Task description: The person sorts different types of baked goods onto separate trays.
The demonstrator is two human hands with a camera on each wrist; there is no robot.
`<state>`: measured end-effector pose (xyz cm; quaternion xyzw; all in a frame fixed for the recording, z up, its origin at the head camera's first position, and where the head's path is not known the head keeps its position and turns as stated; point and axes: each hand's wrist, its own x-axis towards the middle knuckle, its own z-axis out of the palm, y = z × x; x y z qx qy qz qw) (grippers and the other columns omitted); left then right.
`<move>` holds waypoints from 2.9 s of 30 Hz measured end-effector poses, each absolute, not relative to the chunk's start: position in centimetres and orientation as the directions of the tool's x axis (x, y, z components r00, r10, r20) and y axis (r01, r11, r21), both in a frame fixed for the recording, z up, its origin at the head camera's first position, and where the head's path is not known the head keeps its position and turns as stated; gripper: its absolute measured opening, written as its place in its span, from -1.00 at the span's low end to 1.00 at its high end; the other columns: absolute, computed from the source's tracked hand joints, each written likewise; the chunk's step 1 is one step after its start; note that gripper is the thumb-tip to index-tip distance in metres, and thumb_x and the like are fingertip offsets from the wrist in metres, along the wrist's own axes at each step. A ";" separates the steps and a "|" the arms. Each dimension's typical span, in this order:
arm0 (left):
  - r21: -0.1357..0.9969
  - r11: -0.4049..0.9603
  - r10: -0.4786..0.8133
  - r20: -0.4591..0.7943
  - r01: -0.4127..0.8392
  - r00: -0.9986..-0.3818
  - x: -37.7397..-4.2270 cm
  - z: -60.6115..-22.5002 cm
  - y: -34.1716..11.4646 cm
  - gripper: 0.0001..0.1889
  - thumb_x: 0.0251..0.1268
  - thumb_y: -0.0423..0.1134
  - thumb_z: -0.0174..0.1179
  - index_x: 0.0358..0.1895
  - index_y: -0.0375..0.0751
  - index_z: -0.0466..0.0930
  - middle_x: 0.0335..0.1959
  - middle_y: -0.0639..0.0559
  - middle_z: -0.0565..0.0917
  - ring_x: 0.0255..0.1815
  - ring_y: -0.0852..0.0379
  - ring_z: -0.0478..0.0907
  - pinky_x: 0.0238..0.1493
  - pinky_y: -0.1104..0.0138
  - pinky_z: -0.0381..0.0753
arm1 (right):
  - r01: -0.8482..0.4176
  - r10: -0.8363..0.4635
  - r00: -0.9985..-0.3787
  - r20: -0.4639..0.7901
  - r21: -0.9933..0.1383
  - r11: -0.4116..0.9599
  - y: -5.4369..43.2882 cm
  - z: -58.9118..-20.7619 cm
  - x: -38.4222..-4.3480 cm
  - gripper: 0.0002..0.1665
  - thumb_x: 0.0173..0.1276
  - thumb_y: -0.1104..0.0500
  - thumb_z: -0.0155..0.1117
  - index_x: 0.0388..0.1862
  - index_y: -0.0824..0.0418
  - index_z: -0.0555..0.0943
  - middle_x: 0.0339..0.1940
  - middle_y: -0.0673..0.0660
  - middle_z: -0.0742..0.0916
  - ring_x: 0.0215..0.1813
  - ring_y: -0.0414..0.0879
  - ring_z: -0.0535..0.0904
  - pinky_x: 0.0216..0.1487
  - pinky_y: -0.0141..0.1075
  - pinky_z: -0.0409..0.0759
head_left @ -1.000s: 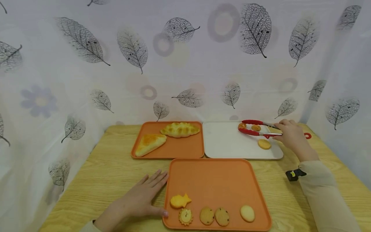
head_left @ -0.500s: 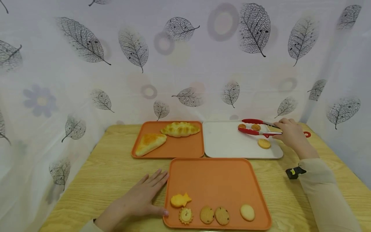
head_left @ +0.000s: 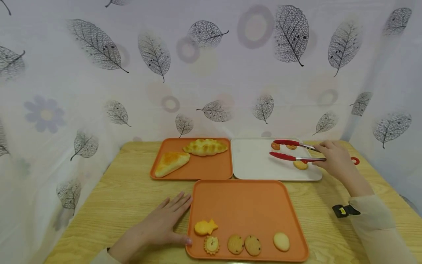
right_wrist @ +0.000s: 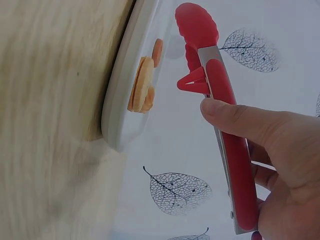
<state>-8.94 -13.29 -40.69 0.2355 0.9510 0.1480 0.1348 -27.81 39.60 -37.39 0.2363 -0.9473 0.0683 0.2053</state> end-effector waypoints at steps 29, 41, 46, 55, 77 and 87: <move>0.365 0.844 0.486 -0.208 0.394 -0.849 -8.7 -40.1 -13.1 0.17 0.01 0.56 0.08 0.59 -0.05 -0.10 0.62 0.00 -0.03 0.64 -0.06 -0.19 0.50 -0.21 -0.02 | -0.742 -0.617 -0.620 0.485 -0.105 0.663 41.3 -36.5 -18.1 -0.13 -0.62 0.21 0.72 -0.07 0.15 0.71 -0.16 -0.05 0.63 -0.05 -0.54 0.27 -0.18 -0.60 0.31; 0.371 0.841 0.488 -0.204 0.394 -0.849 -8.8 -40.2 -13.3 0.17 0.00 0.56 0.08 0.59 -0.03 -0.12 0.62 0.01 -0.03 0.64 -0.04 -0.19 0.50 -0.21 -0.01 | -0.757 -0.653 -0.634 0.415 -0.159 0.634 41.4 -36.7 -15.8 -0.07 -0.60 0.13 0.73 0.01 0.01 0.69 -0.10 -0.17 0.56 -0.01 -0.56 0.26 -0.18 -0.73 0.26; 0.366 0.843 0.488 -0.210 0.394 -0.848 -8.9 -40.2 -13.3 0.17 0.00 0.56 0.07 0.59 -0.02 -0.12 0.62 0.02 -0.03 0.64 -0.03 -0.20 0.50 -0.21 -0.01 | -0.750 -0.663 -0.648 0.374 -0.167 0.640 41.7 -36.9 -14.9 -0.04 -0.58 0.04 0.73 0.05 -0.05 0.67 -0.07 -0.22 0.53 0.01 -0.58 0.23 -0.18 -0.74 0.25; 0.373 0.843 0.486 -0.217 0.389 -0.847 -8.9 -40.2 -13.3 0.17 0.01 0.56 0.08 0.59 -0.02 -0.13 0.62 0.02 -0.04 0.64 -0.04 -0.20 0.50 -0.21 -0.02 | -0.745 -0.719 -0.657 0.226 -0.338 0.575 42.6 -37.3 -13.9 -0.06 -0.34 0.10 0.71 0.19 -0.01 0.59 0.07 -0.22 0.48 0.11 -0.67 0.11 -0.47 -0.57 0.49; 0.370 0.840 0.494 -0.220 0.397 -0.841 -9.0 -39.6 -13.3 0.16 0.02 0.54 0.09 0.59 -0.04 -0.11 0.62 0.00 -0.03 0.64 -0.05 -0.20 0.51 -0.20 -0.01 | -0.791 -0.743 -0.609 0.279 -0.146 0.594 41.8 -36.9 -14.2 -0.22 -0.44 0.00 0.70 -0.04 -0.06 0.68 -0.15 -0.19 0.60 -0.13 -0.43 0.38 -0.34 -0.54 0.41; 0.366 0.841 0.492 -0.210 0.399 -0.845 -9.0 -39.6 -13.2 0.17 0.01 0.54 0.10 0.59 -0.05 -0.11 0.61 0.00 -0.01 0.64 -0.06 -0.19 0.50 -0.21 -0.01 | -0.818 -0.746 -0.565 0.353 -0.123 0.562 41.4 -36.7 -14.8 -0.20 -0.51 0.09 0.71 -0.07 -0.01 0.69 -0.17 -0.18 0.60 -0.13 -0.42 0.39 -0.25 -0.67 0.33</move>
